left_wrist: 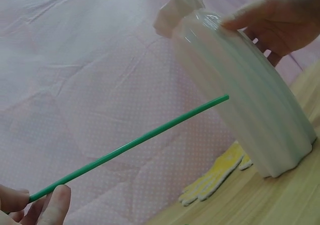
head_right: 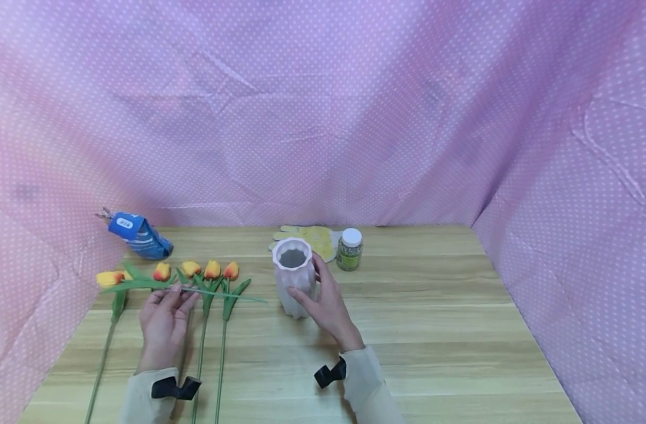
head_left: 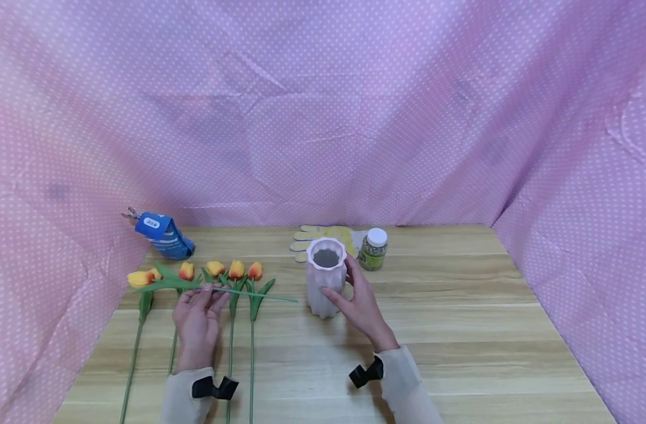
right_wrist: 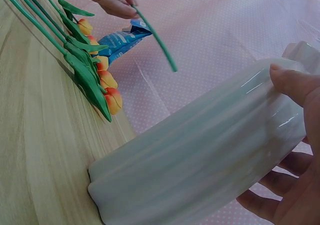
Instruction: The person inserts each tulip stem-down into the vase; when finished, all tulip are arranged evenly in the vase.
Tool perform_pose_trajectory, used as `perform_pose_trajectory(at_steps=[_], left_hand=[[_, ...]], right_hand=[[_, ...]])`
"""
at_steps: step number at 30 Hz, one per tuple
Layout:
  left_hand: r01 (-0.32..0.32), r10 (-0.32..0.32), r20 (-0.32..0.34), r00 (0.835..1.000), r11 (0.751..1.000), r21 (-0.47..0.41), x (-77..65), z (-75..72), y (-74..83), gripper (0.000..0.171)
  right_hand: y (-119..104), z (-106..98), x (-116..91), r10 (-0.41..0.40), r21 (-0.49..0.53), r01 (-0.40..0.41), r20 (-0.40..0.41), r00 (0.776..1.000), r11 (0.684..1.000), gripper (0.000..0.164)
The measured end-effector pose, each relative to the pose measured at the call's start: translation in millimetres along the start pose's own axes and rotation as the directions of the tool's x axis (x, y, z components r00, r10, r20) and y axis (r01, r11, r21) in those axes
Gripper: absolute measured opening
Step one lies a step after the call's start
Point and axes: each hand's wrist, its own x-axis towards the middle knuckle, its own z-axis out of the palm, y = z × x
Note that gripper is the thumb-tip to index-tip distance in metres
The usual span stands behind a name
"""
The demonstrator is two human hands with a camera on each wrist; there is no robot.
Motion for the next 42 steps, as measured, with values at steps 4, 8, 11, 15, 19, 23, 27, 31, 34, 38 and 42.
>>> perform_pose_trajectory(at_steps=[4,8,11,15,19,23,27,31,34,38,42], left_hand=[[-0.015,0.015,-0.015,1.0,1.0,-0.006,-1.5,3.2,3.2,0.011],[-0.032,0.03,-0.023,0.999,0.997,-0.064,-3.0,6.4,7.4,0.01],[-0.054,0.052,-0.015,0.999,0.989,-0.136,-4.9,9.0,11.8,0.013],[-0.071,0.075,0.011,0.997,0.974,-0.216,-8.7,14.7,19.5,0.015],[-0.087,0.1,0.046,0.994,0.97,-0.229,-11.7,21.4,25.0,0.013],[-0.12,0.138,0.075,0.988,0.972,-0.204,-13.5,28.3,26.9,0.012],[-0.143,0.166,0.101,0.981,0.968,-0.205,-14.3,36.0,27.6,0.011],[-0.16,0.186,0.133,0.974,0.97,-0.183,-15.7,45.5,27.6,0.01],[-0.153,0.179,0.159,0.971,0.975,-0.161,-17.5,54.2,28.0,0.013],[-0.149,0.176,0.178,0.968,0.977,-0.156,-19.4,65.8,27.5,0.015],[-0.161,0.19,0.189,0.963,0.974,-0.158,-19.5,73.0,24.1,0.012]], right_hand=[[0.1,-0.3,-0.4,0.0,0.002,0.0,-0.003,1.0,1.0,0.078],[0.9,-0.1,-0.6,-0.006,-0.002,0.006,-0.009,1.0,1.0,0.078],[1.1,0.1,-0.4,-0.012,-0.005,0.012,-0.006,1.0,1.0,0.078],[0.4,0.3,-0.1,-0.013,-0.006,0.013,0.0,1.0,1.0,0.078],[0.2,0.2,-0.2,-0.014,-0.003,0.014,-0.002,1.0,1.0,0.078],[1.2,0.0,-0.6,-0.015,-0.002,0.015,-0.005,1.0,1.0,0.078],[2.0,0.0,-0.4,-0.021,-0.002,0.021,-0.004,1.0,1.0,0.078],[2.4,-0.3,-0.6,-0.027,-0.004,0.027,-0.002,1.0,1.0,0.078],[1.8,-0.5,-0.7,-0.031,-0.006,0.031,-0.001,1.0,0.999,0.078],[1.7,-0.6,-0.3,-0.03,-0.009,0.03,0.002,1.0,1.0,0.078],[1.5,-0.6,-0.4,-0.024,-0.009,0.024,0.006,1.0,1.0,0.077]])
